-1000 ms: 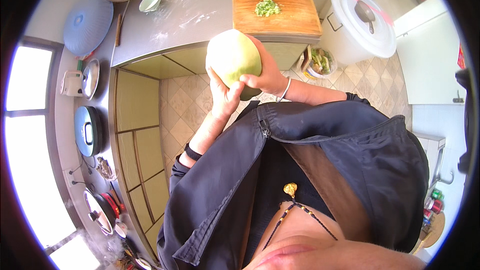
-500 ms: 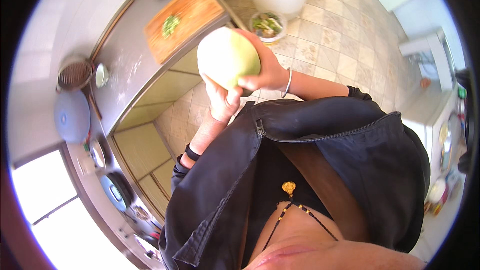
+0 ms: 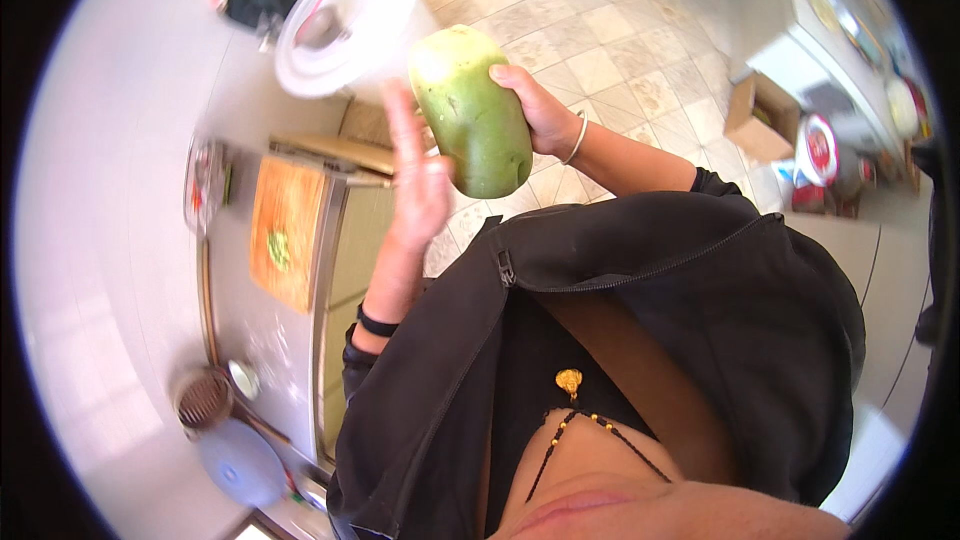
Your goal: The person moves around the kitchen, handling a cloth, a plate, a kettle, and a container of chopped greens. They place the greens into the refrigerator, then retrieve a container of chopped vegetables and place it on the counter. The person also picks up a green fruit and wraps it in a plastic bag before placing it on the counter.
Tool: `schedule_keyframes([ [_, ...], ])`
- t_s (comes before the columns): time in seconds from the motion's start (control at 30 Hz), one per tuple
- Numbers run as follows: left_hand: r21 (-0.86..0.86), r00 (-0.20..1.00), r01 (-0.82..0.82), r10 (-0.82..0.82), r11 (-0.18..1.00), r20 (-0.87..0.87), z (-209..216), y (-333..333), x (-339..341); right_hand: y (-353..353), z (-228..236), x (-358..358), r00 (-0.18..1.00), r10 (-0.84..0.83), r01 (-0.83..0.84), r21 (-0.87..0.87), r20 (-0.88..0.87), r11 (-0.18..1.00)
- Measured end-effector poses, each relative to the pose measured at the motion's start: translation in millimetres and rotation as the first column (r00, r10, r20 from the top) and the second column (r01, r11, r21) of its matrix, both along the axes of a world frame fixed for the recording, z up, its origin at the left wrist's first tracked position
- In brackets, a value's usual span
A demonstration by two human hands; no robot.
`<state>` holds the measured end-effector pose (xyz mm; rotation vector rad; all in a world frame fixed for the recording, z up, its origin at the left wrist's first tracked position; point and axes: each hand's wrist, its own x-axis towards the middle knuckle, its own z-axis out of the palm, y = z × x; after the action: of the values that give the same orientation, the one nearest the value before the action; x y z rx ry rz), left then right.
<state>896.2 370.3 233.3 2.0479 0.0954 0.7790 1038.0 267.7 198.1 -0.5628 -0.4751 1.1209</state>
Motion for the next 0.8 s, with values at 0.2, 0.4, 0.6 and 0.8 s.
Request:
schedule_keyframes([
  [0.2, 0.017, 0.958, -0.063, 0.056, 0.998, 0.283, 26, 33, 25, -38, 21, -3, 0.960, -0.268, 0.267, -0.020, -0.086, 0.964],
  [0.4, 0.358, 0.912, 0.374, -0.269, 0.856, -0.311, 5, 24, 81, -73, 22, -23, 0.884, -0.455, 0.450, -0.065, -0.112, 0.891],
  [0.6, 0.051, 0.839, 0.542, -0.537, 0.839, -0.094, 7, 5, 92, -109, 15, -46, 0.784, -0.619, 0.616, -0.058, -0.053, 0.786],
  [0.8, -0.434, 0.586, 0.689, -0.799, 0.580, -0.136, 26, -68, 103, -145, 13, -56, 0.713, -0.701, 0.699, -0.079, -0.002, 0.711],
])
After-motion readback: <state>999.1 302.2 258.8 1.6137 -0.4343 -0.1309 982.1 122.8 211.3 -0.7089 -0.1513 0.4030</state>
